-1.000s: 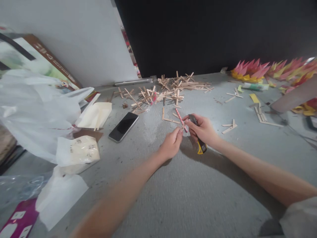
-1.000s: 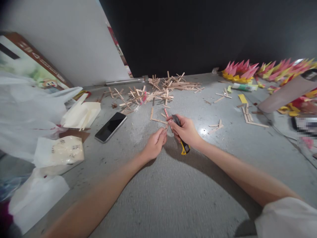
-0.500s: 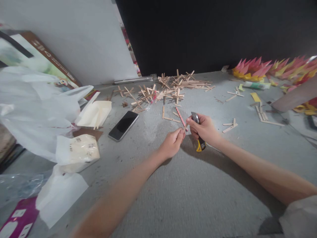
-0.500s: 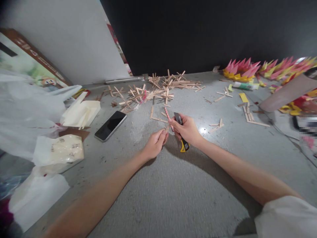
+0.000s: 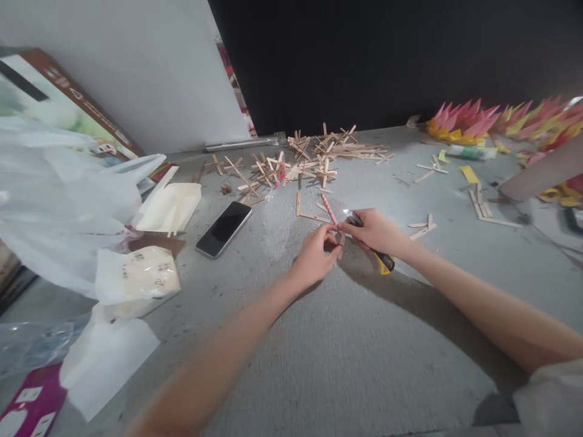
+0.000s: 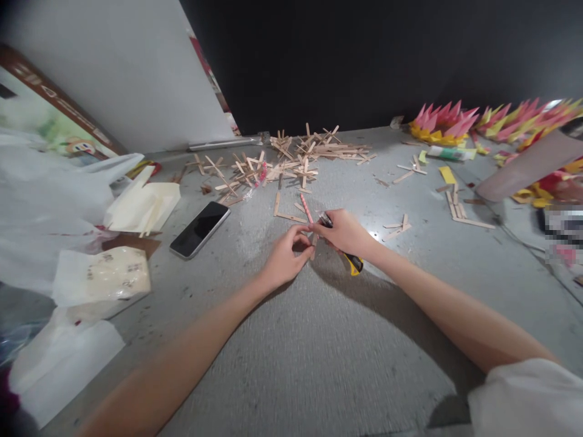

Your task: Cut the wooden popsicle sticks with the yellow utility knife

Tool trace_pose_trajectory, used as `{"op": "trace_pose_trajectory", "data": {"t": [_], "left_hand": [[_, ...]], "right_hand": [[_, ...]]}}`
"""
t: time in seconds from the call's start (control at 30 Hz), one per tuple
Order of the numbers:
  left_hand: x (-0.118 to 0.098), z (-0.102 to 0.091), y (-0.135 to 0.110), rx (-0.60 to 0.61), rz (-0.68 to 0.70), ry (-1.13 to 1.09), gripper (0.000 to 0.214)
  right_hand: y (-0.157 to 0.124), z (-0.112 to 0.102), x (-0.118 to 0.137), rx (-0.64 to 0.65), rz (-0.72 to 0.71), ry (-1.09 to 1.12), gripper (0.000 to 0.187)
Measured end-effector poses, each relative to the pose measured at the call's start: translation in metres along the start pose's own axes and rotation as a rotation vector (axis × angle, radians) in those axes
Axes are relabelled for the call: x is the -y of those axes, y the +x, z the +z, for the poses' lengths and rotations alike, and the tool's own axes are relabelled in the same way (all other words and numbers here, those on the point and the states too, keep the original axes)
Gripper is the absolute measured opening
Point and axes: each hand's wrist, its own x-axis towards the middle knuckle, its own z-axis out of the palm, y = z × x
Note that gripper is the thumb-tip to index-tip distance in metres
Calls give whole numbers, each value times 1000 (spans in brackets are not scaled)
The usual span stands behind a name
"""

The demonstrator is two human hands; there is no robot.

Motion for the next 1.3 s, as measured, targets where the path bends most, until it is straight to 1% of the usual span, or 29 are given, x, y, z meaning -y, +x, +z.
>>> {"op": "trace_pose_trajectory", "data": {"t": [0.13,0.17,0.2,0.33,0.43,0.5,0.6,0.7,0.77,0.87,1.0,1.2,1.3], "left_hand": [[0,0,0,10,36,186,41],[-1,0,0,9,40,226,39],[-2,-1,1,13,42,258,38],[-6,-2,0,39,85,359,34],[-7,-4,0,32,124,430,32],[-7,-6,-1,21,136,470,26],[-7,-9,-1,9,134,507,18],[-7,-11,0,18,117,492,19],[-7,-11,0,6,121,482,20],[-9,-10,-1,-33,150,479,23],[-10,-10,-2,-30,199,498,16],[-7,-11,0,-15,224,530,23],[-7,-11,0,-17,220,529,22]], "right_hand": [[7,-4,-11,-172,-136,-247,17],[9,-6,-14,-193,-149,-272,12],[9,-9,-17,-189,-144,-281,9],[4,-25,-14,-55,-110,-273,9],[-2,-36,-6,59,-101,-267,22],[-6,-41,-3,138,-96,-250,26],[-11,-44,-4,250,-127,-222,25],[-15,-40,-6,372,-146,-236,25],[-17,-34,-6,428,-139,-277,27],[-19,-25,-5,471,-195,-388,30],[-18,-18,-2,481,-287,-486,33],[-17,-14,-2,468,-300,-499,34],[-17,-13,-5,454,-293,-503,35]]}}
